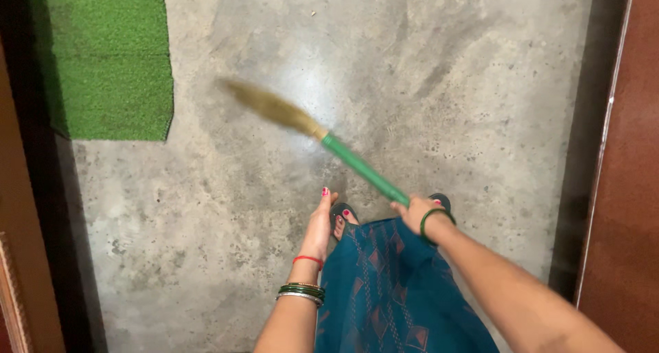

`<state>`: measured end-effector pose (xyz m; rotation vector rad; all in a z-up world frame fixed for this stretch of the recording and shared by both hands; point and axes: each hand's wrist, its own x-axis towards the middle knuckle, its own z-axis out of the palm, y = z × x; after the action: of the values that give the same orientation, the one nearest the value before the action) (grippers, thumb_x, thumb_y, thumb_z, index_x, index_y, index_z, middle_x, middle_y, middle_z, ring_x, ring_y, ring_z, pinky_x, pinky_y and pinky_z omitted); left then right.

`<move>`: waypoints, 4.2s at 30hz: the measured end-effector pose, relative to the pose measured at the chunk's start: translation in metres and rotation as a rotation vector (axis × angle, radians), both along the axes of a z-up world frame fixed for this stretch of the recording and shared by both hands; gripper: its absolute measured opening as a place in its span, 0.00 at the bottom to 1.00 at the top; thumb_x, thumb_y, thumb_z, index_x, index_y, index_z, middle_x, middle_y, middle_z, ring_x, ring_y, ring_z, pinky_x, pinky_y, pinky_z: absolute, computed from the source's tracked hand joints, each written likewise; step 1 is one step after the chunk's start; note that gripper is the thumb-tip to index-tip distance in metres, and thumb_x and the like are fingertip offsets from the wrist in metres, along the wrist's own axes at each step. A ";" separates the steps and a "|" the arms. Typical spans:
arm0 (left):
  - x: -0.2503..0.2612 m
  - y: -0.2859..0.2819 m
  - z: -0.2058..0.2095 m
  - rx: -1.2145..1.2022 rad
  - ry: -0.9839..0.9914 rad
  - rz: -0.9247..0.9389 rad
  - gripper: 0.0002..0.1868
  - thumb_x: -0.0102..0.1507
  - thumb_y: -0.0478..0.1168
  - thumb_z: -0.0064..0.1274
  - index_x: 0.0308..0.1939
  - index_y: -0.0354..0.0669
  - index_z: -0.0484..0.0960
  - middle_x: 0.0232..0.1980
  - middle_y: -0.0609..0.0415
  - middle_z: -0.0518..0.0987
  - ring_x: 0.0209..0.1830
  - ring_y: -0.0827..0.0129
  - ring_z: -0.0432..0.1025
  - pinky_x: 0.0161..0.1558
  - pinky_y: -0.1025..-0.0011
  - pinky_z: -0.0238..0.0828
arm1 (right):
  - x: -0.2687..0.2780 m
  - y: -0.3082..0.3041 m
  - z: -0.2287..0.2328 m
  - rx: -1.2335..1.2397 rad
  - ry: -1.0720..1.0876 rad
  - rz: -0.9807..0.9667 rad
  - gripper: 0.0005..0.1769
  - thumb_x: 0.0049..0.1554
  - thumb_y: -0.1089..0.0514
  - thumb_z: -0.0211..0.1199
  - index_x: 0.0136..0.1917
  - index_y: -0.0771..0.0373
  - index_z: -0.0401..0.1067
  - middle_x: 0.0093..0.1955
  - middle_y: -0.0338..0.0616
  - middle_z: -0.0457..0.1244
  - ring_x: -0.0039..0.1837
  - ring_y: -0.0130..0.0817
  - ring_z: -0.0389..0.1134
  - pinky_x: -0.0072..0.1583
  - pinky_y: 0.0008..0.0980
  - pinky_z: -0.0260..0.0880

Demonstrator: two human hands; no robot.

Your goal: The person sweeps a concrete floor with a broom, lifts and shakes a green mat to remove debris, then places it back down. The person continues sweeping around furniture and a cabinet, then picks up a white cord from the floor and places it inside an open drawer.

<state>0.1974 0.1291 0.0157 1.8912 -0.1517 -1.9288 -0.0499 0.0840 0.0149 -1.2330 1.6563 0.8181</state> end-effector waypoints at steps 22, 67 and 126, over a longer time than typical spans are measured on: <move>0.035 0.015 -0.017 0.019 -0.014 -0.002 0.43 0.63 0.72 0.34 0.71 0.49 0.74 0.78 0.52 0.66 0.79 0.55 0.56 0.72 0.54 0.53 | 0.095 0.066 0.016 0.165 -0.157 0.153 0.41 0.62 0.28 0.48 0.73 0.62 0.59 0.64 0.59 0.66 0.67 0.55 0.67 0.67 0.50 0.67; 0.057 -0.232 -0.008 -0.002 -0.004 -0.080 0.41 0.64 0.66 0.40 0.74 0.48 0.69 0.80 0.56 0.63 0.81 0.62 0.53 0.74 0.53 0.51 | 0.083 -0.112 0.011 -0.051 -0.173 -0.207 0.39 0.60 0.27 0.49 0.62 0.65 0.66 0.49 0.65 0.69 0.56 0.61 0.71 0.58 0.51 0.74; 0.157 -0.363 -0.015 0.076 -0.021 -0.607 0.38 0.66 0.63 0.45 0.72 0.44 0.74 0.37 0.33 0.79 0.21 0.69 0.66 0.30 0.69 0.62 | 0.111 -0.122 0.001 0.098 0.138 -0.541 0.41 0.62 0.25 0.42 0.65 0.61 0.67 0.52 0.58 0.71 0.57 0.53 0.73 0.60 0.49 0.73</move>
<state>0.3540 -0.2343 0.0012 2.0781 -0.7434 -2.3135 0.0614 -0.0379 0.0155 -0.6193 1.9126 0.6419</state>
